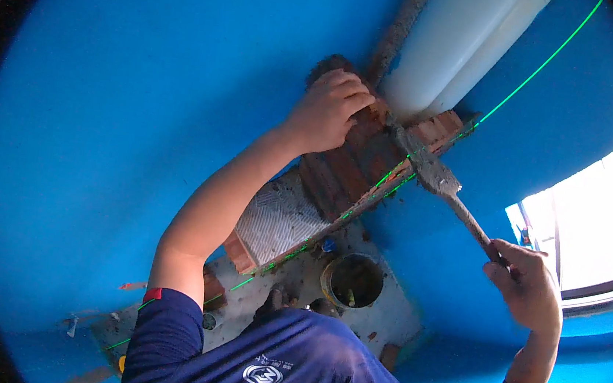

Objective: The person uses a saw to cut a brick, prepares mortar with a trowel, and applies mortar to lay bricks around vertical pipes to build a small structure.

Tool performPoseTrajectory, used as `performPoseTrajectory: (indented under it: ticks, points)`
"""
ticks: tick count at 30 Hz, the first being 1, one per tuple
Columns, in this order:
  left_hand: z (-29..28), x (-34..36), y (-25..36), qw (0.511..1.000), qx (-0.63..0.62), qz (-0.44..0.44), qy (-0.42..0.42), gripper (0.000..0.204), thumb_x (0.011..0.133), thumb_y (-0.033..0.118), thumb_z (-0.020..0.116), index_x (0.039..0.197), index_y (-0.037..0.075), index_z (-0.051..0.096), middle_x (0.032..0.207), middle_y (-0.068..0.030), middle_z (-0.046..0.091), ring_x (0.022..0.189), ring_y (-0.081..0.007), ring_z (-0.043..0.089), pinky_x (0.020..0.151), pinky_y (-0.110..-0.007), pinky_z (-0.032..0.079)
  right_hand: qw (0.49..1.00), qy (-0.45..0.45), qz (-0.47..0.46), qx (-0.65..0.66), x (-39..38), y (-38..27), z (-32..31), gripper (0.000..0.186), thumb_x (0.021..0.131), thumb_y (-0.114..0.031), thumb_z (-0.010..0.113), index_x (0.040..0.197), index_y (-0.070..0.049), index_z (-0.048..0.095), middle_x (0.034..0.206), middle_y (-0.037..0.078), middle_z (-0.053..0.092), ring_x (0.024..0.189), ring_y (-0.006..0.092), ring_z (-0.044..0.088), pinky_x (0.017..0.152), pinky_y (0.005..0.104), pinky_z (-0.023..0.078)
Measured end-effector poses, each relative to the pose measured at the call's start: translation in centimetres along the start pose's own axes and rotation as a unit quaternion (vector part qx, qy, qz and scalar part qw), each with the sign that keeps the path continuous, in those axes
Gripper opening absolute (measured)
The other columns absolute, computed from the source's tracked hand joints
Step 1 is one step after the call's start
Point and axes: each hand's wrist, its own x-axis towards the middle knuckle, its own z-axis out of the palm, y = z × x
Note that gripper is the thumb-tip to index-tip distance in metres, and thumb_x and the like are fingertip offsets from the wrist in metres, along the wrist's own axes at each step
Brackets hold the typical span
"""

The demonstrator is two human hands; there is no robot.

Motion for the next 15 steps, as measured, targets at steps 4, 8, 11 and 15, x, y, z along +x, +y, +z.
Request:
performPoseTrajectory:
  ticks: [4,8,11,15]
  points:
    - [-0.5,-0.1,0.3,0.999,-0.025,-0.033,0.0,0.042,0.077,0.003,0.07,0.117,0.008,0.061,0.126,-0.0104,0.055,0.124,-0.0303,0.046,0.107,-0.044,0.035,0.99,-0.009,0.086,0.111,-0.1,0.3,-0.5,0.021,0.086,-0.011,0.065,0.102,0.003,0.065,0.062,0.006,0.056,0.052,0.0101,0.052,0.046,0.0248,0.041]
    - [-1.5,1.8,1.6,0.992,-0.084,-0.09,-0.017,0.031,0.083,0.013,0.066,0.113,0.006,0.063,0.121,-0.0119,0.059,0.119,-0.031,0.052,0.103,-0.041,0.039,0.944,0.075,0.154,0.28,-0.6,2.1,-0.5,0.027,0.089,-0.018,0.06,0.106,0.003,0.063,0.066,0.002,0.056,0.047,0.0063,0.048,0.04,0.0209,0.037]
    - [-1.2,5.4,3.2,0.982,-0.146,-0.079,-0.088,0.033,0.085,0.025,0.065,0.111,0.004,0.065,0.113,-0.0146,0.064,0.109,-0.0327,0.059,0.096,-0.039,0.046,0.915,0.097,0.133,0.369,0.7,4.5,-0.6,0.036,0.091,-0.021,0.055,0.116,0.004,0.057,0.069,0.004,0.055,0.043,0.0071,0.046,0.038,0.0215,0.037]
    - [1.9,11.2,6.2,0.975,-0.09,-0.084,-0.185,0.045,0.08,0.037,0.07,0.111,0.003,0.066,0.107,-0.0182,0.066,0.101,-0.0342,0.063,0.09,-0.039,0.049,0.9,0.102,0.114,0.409,3.0,6.7,-1.2,0.04,0.09,-0.016,0.052,0.125,0.002,0.052,0.068,0.005,0.055,0.042,0.0091,0.046,0.037,0.0235,0.037]
